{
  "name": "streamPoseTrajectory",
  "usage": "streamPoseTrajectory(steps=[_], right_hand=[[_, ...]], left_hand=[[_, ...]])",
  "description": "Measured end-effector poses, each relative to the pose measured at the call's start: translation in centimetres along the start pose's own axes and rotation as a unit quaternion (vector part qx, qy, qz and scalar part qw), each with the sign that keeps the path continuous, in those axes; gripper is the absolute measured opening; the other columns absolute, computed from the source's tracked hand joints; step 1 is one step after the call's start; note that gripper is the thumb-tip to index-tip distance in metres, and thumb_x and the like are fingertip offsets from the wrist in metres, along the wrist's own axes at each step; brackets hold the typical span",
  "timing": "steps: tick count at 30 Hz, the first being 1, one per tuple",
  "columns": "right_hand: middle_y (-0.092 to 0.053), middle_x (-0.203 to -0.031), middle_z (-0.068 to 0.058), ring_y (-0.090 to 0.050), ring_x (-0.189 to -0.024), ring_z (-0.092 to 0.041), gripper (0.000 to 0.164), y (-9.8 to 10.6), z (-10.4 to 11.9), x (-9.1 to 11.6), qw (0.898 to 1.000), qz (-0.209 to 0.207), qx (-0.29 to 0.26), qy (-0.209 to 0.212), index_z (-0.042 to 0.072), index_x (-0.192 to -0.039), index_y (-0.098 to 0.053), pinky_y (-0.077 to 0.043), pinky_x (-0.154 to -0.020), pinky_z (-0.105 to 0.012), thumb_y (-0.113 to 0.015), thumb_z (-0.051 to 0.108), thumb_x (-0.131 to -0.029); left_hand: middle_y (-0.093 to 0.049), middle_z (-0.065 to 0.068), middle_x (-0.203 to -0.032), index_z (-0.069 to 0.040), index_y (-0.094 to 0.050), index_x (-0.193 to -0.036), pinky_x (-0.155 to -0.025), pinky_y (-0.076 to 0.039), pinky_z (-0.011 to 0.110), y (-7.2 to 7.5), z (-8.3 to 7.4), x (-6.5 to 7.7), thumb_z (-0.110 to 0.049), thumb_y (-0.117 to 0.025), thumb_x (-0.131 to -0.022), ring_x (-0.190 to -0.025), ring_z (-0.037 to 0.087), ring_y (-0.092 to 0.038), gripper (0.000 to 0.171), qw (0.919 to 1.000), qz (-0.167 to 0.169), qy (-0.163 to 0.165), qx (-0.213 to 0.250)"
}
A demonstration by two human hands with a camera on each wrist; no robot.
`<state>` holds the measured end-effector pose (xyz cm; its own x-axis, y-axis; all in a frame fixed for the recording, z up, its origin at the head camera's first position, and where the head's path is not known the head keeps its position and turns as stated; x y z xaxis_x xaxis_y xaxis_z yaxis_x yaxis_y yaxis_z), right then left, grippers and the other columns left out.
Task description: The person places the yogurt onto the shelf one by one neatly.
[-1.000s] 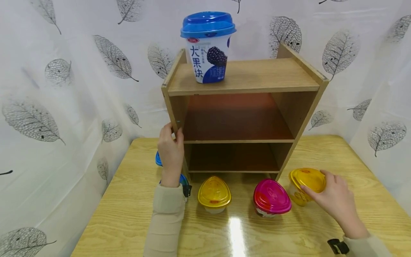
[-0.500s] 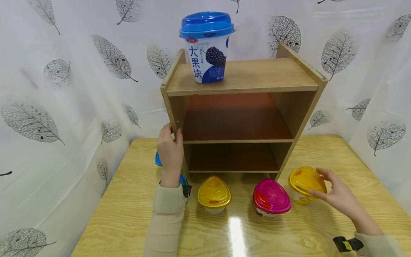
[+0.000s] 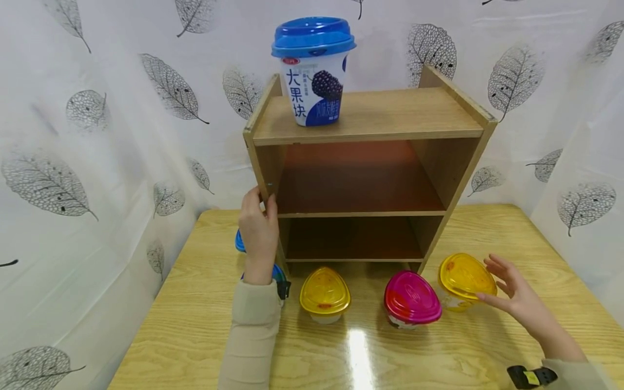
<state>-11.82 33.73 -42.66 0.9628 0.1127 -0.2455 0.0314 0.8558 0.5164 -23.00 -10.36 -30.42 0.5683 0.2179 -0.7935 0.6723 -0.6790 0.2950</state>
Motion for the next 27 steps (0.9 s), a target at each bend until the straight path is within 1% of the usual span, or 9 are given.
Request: streamPoseTrajectory(steps=[1, 3, 10, 12, 15, 17, 20, 23, 27], right_hand=[[-0.027, -0.131, 0.008, -0.026, -0.108, 0.014, 0.083, 0.0, -0.2, 0.2, 1.0, 0.002, -0.007, -0.003, 0.015, -0.142, -0.009, -0.024, -0.083, -0.002, -0.058, -0.006, -0.08], [-0.026, -0.131, 0.009, -0.027, -0.109, 0.014, 0.083, -0.1, -0.8, 0.6, 0.999, 0.006, -0.033, -0.006, 0.016, -0.142, -0.006, -0.025, -0.083, -0.002, -0.056, -0.009, -0.08], [-0.024, -0.127, 0.017, -0.028, -0.108, 0.017, 0.078, -0.7, -2.6, 1.3, 0.995, 0.028, -0.091, -0.03, 0.008, -0.142, -0.002, -0.025, -0.085, -0.003, -0.051, -0.008, -0.083], [-0.025, -0.127, 0.018, -0.03, -0.108, 0.016, 0.076, -1.0, -3.0, 1.4, 0.994, 0.038, -0.101, -0.028, 0.008, -0.141, -0.004, -0.028, -0.083, -0.004, -0.051, -0.008, -0.084], [-0.033, -0.123, 0.018, -0.035, -0.107, 0.013, 0.072, -1.5, -3.4, 1.4, 0.992, 0.043, -0.12, -0.015, 0.01, -0.138, -0.015, -0.031, -0.08, -0.005, -0.051, -0.012, -0.081], [-0.038, -0.118, 0.019, -0.037, -0.105, 0.013, 0.068, -1.8, -3.7, 1.3, 0.992, 0.041, -0.121, -0.012, 0.015, -0.133, -0.022, -0.031, -0.079, -0.006, -0.053, -0.014, -0.079], [-0.043, -0.113, 0.022, -0.04, -0.102, 0.012, 0.066, -2.2, -4.0, 1.2, 0.993, 0.031, -0.114, -0.025, 0.022, -0.126, -0.029, -0.031, -0.078, -0.006, -0.056, -0.012, -0.077], [-0.046, -0.109, 0.023, -0.044, -0.097, 0.01, 0.064, -2.5, -4.1, 0.9, 0.994, 0.025, -0.097, -0.047, 0.023, -0.124, -0.032, -0.035, -0.077, -0.007, -0.061, -0.008, -0.076], [-0.047, -0.107, 0.024, -0.045, -0.095, 0.009, 0.06, -2.8, -4.1, 0.6, 0.994, 0.021, -0.085, -0.059, 0.02, -0.123, -0.035, -0.036, -0.076, -0.008, -0.063, -0.005, -0.076]], left_hand=[[-0.057, 0.02, -0.089, 0.008, -0.056, -0.096, -0.065, -0.051, 0.038, 0.0, 0.0, 0.0, -0.008, -0.056, -0.086, -0.081, 0.031, -0.057, 0.019, 1.0, 0.0, -0.001, 0.0], [-0.058, 0.02, -0.089, 0.008, -0.056, -0.096, -0.065, -0.051, 0.038, 0.0, 0.0, 0.0, -0.008, -0.056, -0.086, -0.081, 0.031, -0.057, 0.019, 1.0, -0.001, -0.002, 0.001], [-0.057, 0.021, -0.09, 0.008, -0.056, -0.097, -0.064, -0.051, 0.037, 0.1, -0.1, 0.0, -0.007, -0.056, -0.086, -0.082, 0.031, -0.057, 0.019, 1.0, -0.001, -0.001, 0.004], [-0.057, 0.021, -0.09, 0.008, -0.056, -0.097, -0.065, -0.051, 0.038, 0.1, -0.1, 0.0, -0.007, -0.056, -0.086, -0.082, 0.031, -0.057, 0.019, 1.0, -0.001, -0.001, 0.004], [-0.058, 0.02, -0.09, 0.008, -0.056, -0.097, -0.066, -0.051, 0.038, 0.1, -0.1, 0.0, -0.007, -0.056, -0.086, -0.081, 0.031, -0.057, 0.019, 1.0, -0.001, -0.002, 0.002], [-0.058, 0.02, -0.09, 0.008, -0.056, -0.097, -0.066, -0.051, 0.037, 0.1, -0.2, 0.0, -0.008, -0.056, -0.086, -0.082, 0.031, -0.057, 0.019, 1.0, 0.0, -0.001, 0.003], [-0.058, 0.02, -0.091, 0.008, -0.056, -0.097, -0.065, -0.051, 0.037, 0.0, -0.1, 0.0, -0.008, -0.056, -0.086, -0.082, 0.03, -0.058, 0.02, 1.0, 0.001, 0.003, 0.003], [-0.058, 0.02, -0.091, 0.008, -0.056, -0.097, -0.065, -0.051, 0.037, 0.0, -0.1, 0.0, -0.008, -0.056, -0.086, -0.082, 0.03, -0.058, 0.019, 1.0, 0.002, 0.004, 0.002], [-0.058, 0.02, -0.09, 0.007, -0.056, -0.097, -0.064, -0.051, 0.037, 0.1, -0.1, 0.0, -0.008, -0.055, -0.086, -0.081, 0.03, -0.057, 0.019, 1.0, 0.004, 0.001, -0.001]])
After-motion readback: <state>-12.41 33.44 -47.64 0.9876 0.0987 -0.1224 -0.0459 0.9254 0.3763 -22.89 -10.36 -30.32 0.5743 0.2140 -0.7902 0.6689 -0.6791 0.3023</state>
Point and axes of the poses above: each hand's wrist, its own x-axis away from the middle knuckle, its own y-axis out of the back of the hand, z = x × y, the point moved 2 cm from there along -x, towards the middle knuckle
